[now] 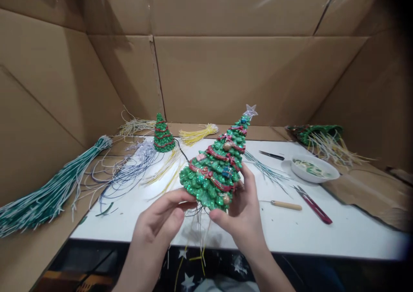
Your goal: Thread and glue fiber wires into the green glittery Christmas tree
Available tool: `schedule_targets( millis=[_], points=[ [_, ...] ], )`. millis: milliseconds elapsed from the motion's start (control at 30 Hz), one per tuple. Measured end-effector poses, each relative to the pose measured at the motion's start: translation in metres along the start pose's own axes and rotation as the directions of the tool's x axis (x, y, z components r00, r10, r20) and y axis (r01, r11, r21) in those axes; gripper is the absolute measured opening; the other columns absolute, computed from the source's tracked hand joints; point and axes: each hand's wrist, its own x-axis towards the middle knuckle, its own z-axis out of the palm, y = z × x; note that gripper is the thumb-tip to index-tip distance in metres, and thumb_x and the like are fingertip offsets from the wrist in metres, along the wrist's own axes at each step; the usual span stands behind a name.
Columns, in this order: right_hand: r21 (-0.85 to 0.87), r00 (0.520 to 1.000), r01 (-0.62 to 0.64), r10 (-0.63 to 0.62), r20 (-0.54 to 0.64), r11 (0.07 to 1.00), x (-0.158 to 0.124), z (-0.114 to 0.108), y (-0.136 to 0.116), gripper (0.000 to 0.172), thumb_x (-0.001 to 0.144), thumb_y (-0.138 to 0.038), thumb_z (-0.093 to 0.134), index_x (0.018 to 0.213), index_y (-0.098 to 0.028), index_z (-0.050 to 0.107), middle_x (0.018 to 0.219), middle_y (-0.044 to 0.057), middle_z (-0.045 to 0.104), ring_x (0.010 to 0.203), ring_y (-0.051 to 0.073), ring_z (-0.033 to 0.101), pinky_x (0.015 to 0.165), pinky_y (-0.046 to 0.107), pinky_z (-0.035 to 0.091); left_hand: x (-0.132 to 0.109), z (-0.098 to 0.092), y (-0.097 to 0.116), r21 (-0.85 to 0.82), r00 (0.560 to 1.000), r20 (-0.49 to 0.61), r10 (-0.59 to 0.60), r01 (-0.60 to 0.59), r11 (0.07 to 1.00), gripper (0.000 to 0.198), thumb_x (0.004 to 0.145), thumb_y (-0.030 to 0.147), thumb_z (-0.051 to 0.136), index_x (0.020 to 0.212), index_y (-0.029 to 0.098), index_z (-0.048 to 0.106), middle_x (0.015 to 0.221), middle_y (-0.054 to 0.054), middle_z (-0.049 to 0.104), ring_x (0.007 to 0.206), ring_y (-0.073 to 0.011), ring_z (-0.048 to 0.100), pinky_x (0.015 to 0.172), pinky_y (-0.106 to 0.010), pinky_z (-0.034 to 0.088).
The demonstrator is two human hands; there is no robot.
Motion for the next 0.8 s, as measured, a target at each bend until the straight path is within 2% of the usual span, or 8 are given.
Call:
schedule_targets(
  millis=[100, 200, 267, 367, 500, 633, 733, 800],
  points=[
    [-0.023, 0.999, 0.021, -0.020, 0.034, 1.000, -0.001, 0.002, 0.002, 0.099, 0.063, -0.040, 0.087, 0.143, -0.033, 0.030, 0.134, 0.013, 0.055, 0.120, 0.028, 0.061, 0.098, 0.044, 0.056, -0.001, 0.013, -0.002, -0.281, 0.991, -0.010, -0.135, 0.127, 0.951, 0.017, 0.082, 0.034, 0.068, 0.086, 0.018, 0.074, 0.082, -0.005, 0.070, 0.074, -0.0137, 0.063, 0.073, -0.022, 0.052],
    [-0.052, 0.998, 0.046, -0.044, 0.049, 0.998, 0.000, 0.003, 0.003, 0.097, 0.065, -0.041, 0.085, 0.144, -0.032, 0.029, 0.135, 0.014, 0.055, 0.121, 0.028, 0.060, 0.097, 0.043, 0.056, -0.002, 0.019, 0.003, -0.372, 0.973, 0.099, -0.207, 0.229, 0.900, 0.021, 0.090, 0.032, 0.056, 0.096, 0.018, 0.070, 0.057, 0.001, 0.057, 0.045, -0.0053, 0.045, 0.049, -0.015, 0.041],
    [-0.061, 0.997, 0.064, -0.061, 0.054, 0.996, 0.000, 0.004, 0.004, 0.096, 0.066, -0.042, 0.084, 0.144, -0.031, 0.028, 0.136, 0.014, 0.054, 0.121, 0.028, 0.060, 0.096, 0.042, 0.057, -0.004, 0.021, 0.005, -0.409, 0.964, 0.158, -0.216, 0.263, 0.874, 0.026, 0.092, 0.034, 0.052, 0.109, 0.021, 0.066, 0.063, 0.001, 0.059, 0.041, -0.0049, 0.041, 0.043, -0.016, 0.037],
    [-0.090, 0.995, 0.080, -0.074, 0.071, 0.993, -0.001, 0.004, 0.005, 0.096, 0.067, -0.044, 0.083, 0.145, -0.030, 0.028, 0.137, 0.015, 0.053, 0.121, 0.028, 0.061, 0.096, 0.042, 0.057, -0.005, 0.021, 0.004, -0.463, 0.964, 0.160, -0.214, 0.264, 0.846, 0.027, 0.089, 0.037, 0.055, 0.107, 0.021, 0.067, 0.079, -0.004, 0.065, 0.057, -0.0125, 0.058, 0.050, -0.022, 0.049],
    [-0.133, 0.994, 0.065, -0.053, 0.094, 0.989, -0.003, 0.005, 0.008, 0.099, 0.066, -0.047, 0.083, 0.146, -0.031, 0.027, 0.137, 0.015, 0.053, 0.122, 0.028, 0.060, 0.099, 0.045, 0.055, -0.001, 0.020, -0.006, -0.466, 0.963, 0.131, -0.234, 0.268, 0.843, 0.029, 0.086, 0.045, 0.061, 0.091, 0.019, 0.070, 0.078, -0.005, 0.068, 0.062, -0.0156, 0.061, 0.055, -0.026, 0.053],
    [-0.132, 0.991, 0.054, -0.037, 0.125, 0.990, -0.003, 0.010, 0.010, 0.101, 0.066, -0.046, 0.083, 0.147, -0.033, 0.025, 0.139, 0.014, 0.053, 0.125, 0.028, 0.058, 0.101, 0.046, 0.053, 0.005, 0.022, -0.015, -0.440, 0.969, -0.060, -0.240, 0.191, 0.878, 0.034, 0.081, 0.041, 0.070, 0.107, 0.019, 0.068, 0.100, -0.007, 0.072, 0.075, -0.0159, 0.067, 0.071, -0.027, 0.056],
    [-0.138, 0.986, 0.051, -0.028, 0.166, 0.989, -0.001, 0.011, 0.012, 0.102, 0.066, -0.048, 0.082, 0.147, -0.034, 0.022, 0.140, 0.013, 0.052, 0.125, 0.029, 0.058, 0.100, 0.046, 0.054, 0.008, 0.022, -0.018, -0.431, 0.965, -0.113, -0.235, 0.165, 0.887, 0.043, 0.077, 0.037, 0.075, 0.115, 0.021, 0.066, 0.108, -0.007, 0.072, 0.088, -0.0186, 0.070, 0.080, -0.028, 0.055],
    [-0.203, 0.980, 0.070, -0.029, 0.199, 0.977, 0.000, 0.010, 0.013, 0.105, 0.066, -0.055, 0.080, 0.149, -0.033, 0.019, 0.148, 0.014, 0.044, 0.131, 0.031, 0.052, 0.104, 0.049, 0.050, 0.009, 0.022, -0.018, -0.429, 0.965, -0.134, -0.226, 0.149, 0.891, 0.044, 0.077, 0.038, 0.075, 0.117, 0.021, 0.065, 0.109, -0.007, 0.073, 0.093, -0.0193, 0.070, 0.083, -0.028, 0.055]
  ],
)
